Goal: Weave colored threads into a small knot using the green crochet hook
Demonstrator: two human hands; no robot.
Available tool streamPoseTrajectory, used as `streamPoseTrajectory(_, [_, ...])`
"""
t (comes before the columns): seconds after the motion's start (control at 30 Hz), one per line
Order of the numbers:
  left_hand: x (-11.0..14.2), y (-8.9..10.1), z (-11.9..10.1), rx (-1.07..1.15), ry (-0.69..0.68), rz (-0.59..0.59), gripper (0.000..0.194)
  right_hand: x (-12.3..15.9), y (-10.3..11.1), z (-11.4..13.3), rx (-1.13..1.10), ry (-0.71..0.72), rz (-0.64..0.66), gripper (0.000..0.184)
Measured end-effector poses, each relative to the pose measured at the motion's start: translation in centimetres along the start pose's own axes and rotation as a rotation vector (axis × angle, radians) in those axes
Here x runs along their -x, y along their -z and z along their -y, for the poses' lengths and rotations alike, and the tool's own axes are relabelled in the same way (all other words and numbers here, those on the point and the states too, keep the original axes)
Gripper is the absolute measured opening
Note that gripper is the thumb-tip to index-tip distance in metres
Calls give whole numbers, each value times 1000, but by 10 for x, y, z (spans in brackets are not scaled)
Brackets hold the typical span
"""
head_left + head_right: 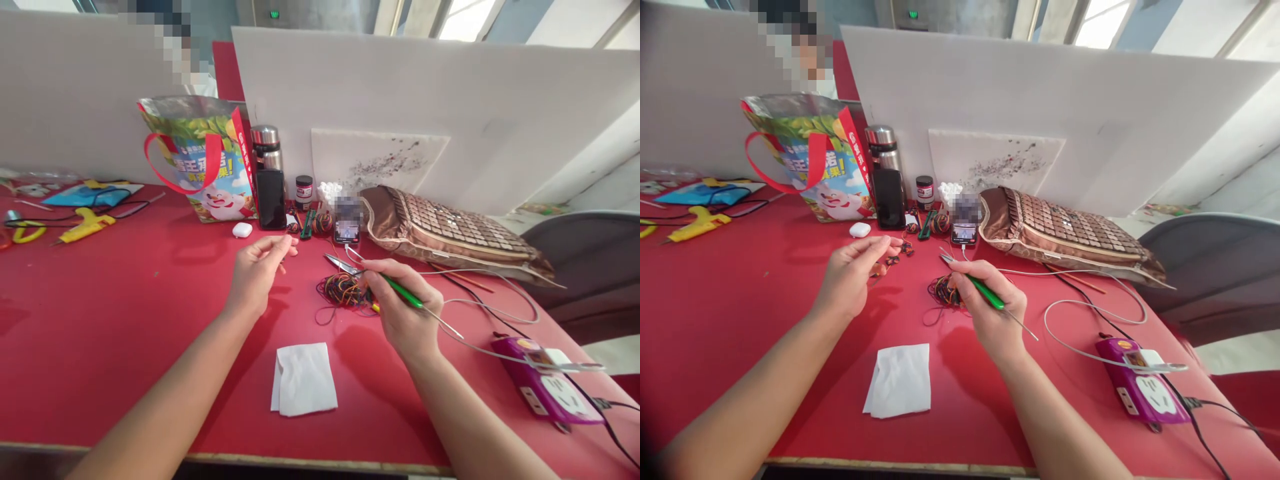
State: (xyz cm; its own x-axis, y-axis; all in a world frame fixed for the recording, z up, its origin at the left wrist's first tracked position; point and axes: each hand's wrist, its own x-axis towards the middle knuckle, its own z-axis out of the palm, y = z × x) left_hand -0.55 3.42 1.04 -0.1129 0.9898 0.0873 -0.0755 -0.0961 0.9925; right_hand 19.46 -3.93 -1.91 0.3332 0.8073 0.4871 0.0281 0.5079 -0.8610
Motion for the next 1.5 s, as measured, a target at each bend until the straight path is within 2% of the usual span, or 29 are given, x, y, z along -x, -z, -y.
streamPoseTrajectory(0.1, [13,-6,-14,23,85,298,36,1,-3,1,-11,-13,6,13])
streamPoseTrajectory(0.2, [29,-15,-15,130,259,623,46,3,-5,-1,-5,-25,15,9])
streamPoseTrajectory(0.27, [37,-21,-7,174,277,705,51,4,-6,-3,-8,-37,55,9])
streamPoseTrajectory(0.33, [41,-24,4,129,263,737,49,5,-7,-6,-18,-77,88,11])
streamPoseTrajectory(0.4, [43,-25,13,93,223,705,50,5,-7,-9,-10,-76,58,9])
streamPoseTrajectory(0.53, [44,-22,21,230,222,566,47,0,-9,-22,-19,-145,-16,13])
streamPoseTrajectory(0.6, [43,-22,21,236,209,534,37,-2,-9,-29,-37,-182,-37,16])
streamPoseTrajectory(0.73, [37,-29,21,139,134,477,4,-3,-9,-35,-22,-167,-38,17])
streamPoseTrajectory(0.83, [32,-39,24,149,95,417,12,-2,-10,-33,-12,-138,-2,14])
streamPoseTrajectory(0.9, [31,-44,29,194,104,383,9,0,-12,-32,-12,-123,30,13])
streamPoseTrajectory(0.97, [32,-45,35,254,162,371,9,1,-14,-33,-16,-113,63,11])
streamPoseTrajectory(1.07, [35,-42,41,365,279,356,30,3,-15,-34,-21,-107,111,10])
streamPoseTrajectory(1.13, [37,-39,41,440,355,336,36,4,-14,-33,-25,-104,142,11])
streamPoseTrajectory(1.23, [39,-38,37,539,466,293,32,6,-12,-31,12,-49,216,13])
streamPoseTrajectory(1.33, [41,-40,33,613,567,273,18,8,-12,-30,98,54,271,14])
streamPoseTrajectory(1.5, [43,-42,32,683,617,238,13,9,-14,-34,196,191,273,16])
